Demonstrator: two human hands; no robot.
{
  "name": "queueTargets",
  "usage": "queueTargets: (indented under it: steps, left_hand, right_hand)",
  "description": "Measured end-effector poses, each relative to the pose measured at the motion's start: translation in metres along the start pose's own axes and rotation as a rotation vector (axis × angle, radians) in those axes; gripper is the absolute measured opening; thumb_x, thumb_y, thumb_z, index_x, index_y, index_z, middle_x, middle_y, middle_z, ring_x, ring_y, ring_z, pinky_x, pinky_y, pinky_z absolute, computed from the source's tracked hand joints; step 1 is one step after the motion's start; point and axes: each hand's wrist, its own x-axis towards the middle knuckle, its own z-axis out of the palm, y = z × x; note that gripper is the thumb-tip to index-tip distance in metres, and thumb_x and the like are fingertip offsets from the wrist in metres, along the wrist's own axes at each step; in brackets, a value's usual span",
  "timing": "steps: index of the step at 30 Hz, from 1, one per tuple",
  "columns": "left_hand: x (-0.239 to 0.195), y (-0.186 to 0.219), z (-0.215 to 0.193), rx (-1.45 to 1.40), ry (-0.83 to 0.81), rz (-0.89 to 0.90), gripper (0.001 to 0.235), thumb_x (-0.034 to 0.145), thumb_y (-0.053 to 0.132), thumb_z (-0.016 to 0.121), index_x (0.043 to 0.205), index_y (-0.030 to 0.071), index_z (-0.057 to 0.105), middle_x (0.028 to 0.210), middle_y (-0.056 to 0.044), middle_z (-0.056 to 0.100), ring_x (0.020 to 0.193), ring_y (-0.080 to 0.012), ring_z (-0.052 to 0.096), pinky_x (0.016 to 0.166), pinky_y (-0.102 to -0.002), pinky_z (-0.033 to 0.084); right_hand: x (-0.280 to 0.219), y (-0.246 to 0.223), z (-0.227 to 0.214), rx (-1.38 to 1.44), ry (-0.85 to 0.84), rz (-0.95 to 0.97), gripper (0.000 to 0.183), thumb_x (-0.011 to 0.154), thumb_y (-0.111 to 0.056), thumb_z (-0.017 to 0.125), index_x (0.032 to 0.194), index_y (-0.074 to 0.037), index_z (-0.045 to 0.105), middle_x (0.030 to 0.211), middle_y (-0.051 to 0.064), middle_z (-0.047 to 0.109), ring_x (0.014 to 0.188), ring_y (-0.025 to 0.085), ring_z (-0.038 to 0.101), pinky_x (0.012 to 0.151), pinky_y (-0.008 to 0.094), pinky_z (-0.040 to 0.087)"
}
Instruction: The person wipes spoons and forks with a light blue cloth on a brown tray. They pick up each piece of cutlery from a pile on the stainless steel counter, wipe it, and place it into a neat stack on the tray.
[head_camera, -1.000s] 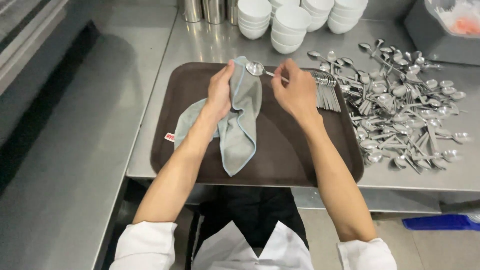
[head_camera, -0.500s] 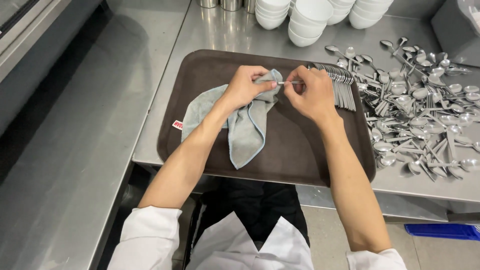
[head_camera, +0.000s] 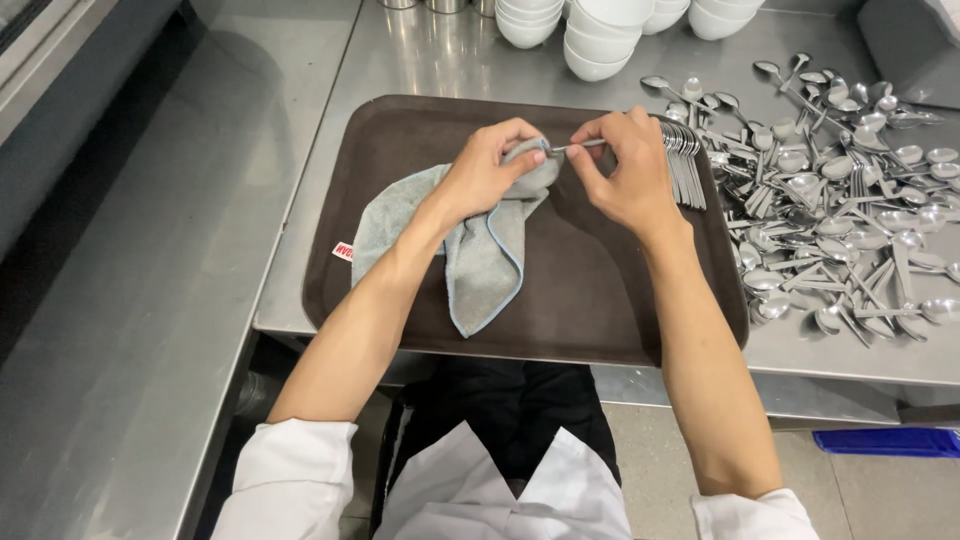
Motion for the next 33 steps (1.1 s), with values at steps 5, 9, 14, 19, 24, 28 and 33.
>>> queueTargets:
  steps: [5, 9, 14, 19, 24, 28, 33]
  left_hand:
    - [-0.002, -0.016, -0.002, 0.136, -0.003, -0.085, 0.044, 0.103, 0.044, 0.062, 0.073, 0.012, 0.064, 0.059, -0.008, 0.06, 0.063, -0.0174, 0.056, 0.063, -0.034, 0.046]
    - [-0.005, 0.016, -0.005, 0.101, -0.033, -0.044, 0.016, 0.099, 0.024, 0.064, 0.092, 0.012, 0.071, 0.074, -0.007, 0.07, 0.077, -0.0155, 0.065, 0.073, -0.033, 0.052]
    - [-0.005, 0.005, -0.003, 0.079, -0.046, -0.048, 0.013, 0.095, 0.016, 0.069, 0.107, 0.015, 0.076, 0.085, -0.005, 0.078, 0.085, -0.015, 0.073, 0.079, -0.032, 0.056]
    - [-0.011, 0.038, -0.008, 0.193, -0.018, -0.298, 0.054, 0.104, 0.044, 0.056, 0.067, 0.018, 0.027, 0.066, 0.008, 0.025, 0.064, -0.0103, 0.025, 0.06, -0.031, 0.024]
    - [-0.011, 0.031, -0.003, 0.05, -0.161, -0.219, 0.028, 0.104, 0.031, 0.059, 0.08, 0.017, 0.056, 0.064, 0.01, 0.039, 0.061, -0.0059, 0.03, 0.056, -0.027, 0.024]
    - [-0.01, 0.03, 0.004, -0.209, -0.328, -0.149, 0.021, 0.102, 0.029, 0.065, 0.095, 0.011, 0.072, 0.067, 0.008, 0.057, 0.06, -0.0006, 0.046, 0.052, -0.02, 0.034]
    - [-0.01, 0.032, 0.009, -0.214, -0.2, -0.151, 0.033, 0.104, 0.029, 0.062, 0.075, 0.015, 0.055, 0.063, 0.011, 0.038, 0.059, -0.0024, 0.031, 0.052, -0.024, 0.023]
  right_hand:
    - [0.002, -0.002, 0.002, -0.017, -0.002, -0.041, 0.006, 0.104, -0.02, 0.076, 0.1, -0.015, 0.073, 0.074, 0.001, 0.056, 0.079, 0.024, 0.052, 0.081, 0.036, 0.043]
    - [0.001, 0.002, 0.003, -0.031, -0.009, -0.064, 0.007, 0.104, -0.02, 0.077, 0.101, -0.014, 0.073, 0.076, 0.002, 0.056, 0.08, 0.025, 0.053, 0.08, 0.036, 0.044]
    - [0.004, -0.004, 0.005, 0.01, -0.053, 0.021, 0.005, 0.101, -0.014, 0.079, 0.101, -0.012, 0.075, 0.077, 0.001, 0.058, 0.078, 0.021, 0.055, 0.079, 0.035, 0.045]
    - [0.014, 0.001, 0.0, 0.619, 0.146, 0.671, 0.016, 0.098, -0.004, 0.065, 0.114, -0.003, 0.068, 0.098, 0.01, 0.072, 0.077, 0.012, 0.074, 0.068, 0.02, 0.06]
    - [0.01, 0.005, 0.007, 0.812, 0.232, 0.733, 0.013, 0.097, -0.004, 0.073, 0.109, 0.001, 0.072, 0.09, 0.011, 0.076, 0.073, 0.013, 0.074, 0.071, 0.021, 0.067]
    - [0.013, -0.012, 0.01, 0.83, 0.123, 0.764, 0.019, 0.096, -0.009, 0.075, 0.112, 0.0, 0.073, 0.082, 0.006, 0.076, 0.064, 0.007, 0.069, 0.06, 0.018, 0.059]
    - [0.01, -0.014, 0.015, 0.712, -0.009, 0.654, 0.013, 0.092, -0.011, 0.079, 0.103, -0.005, 0.079, 0.082, 0.002, 0.075, 0.069, 0.002, 0.063, 0.066, 0.016, 0.053]
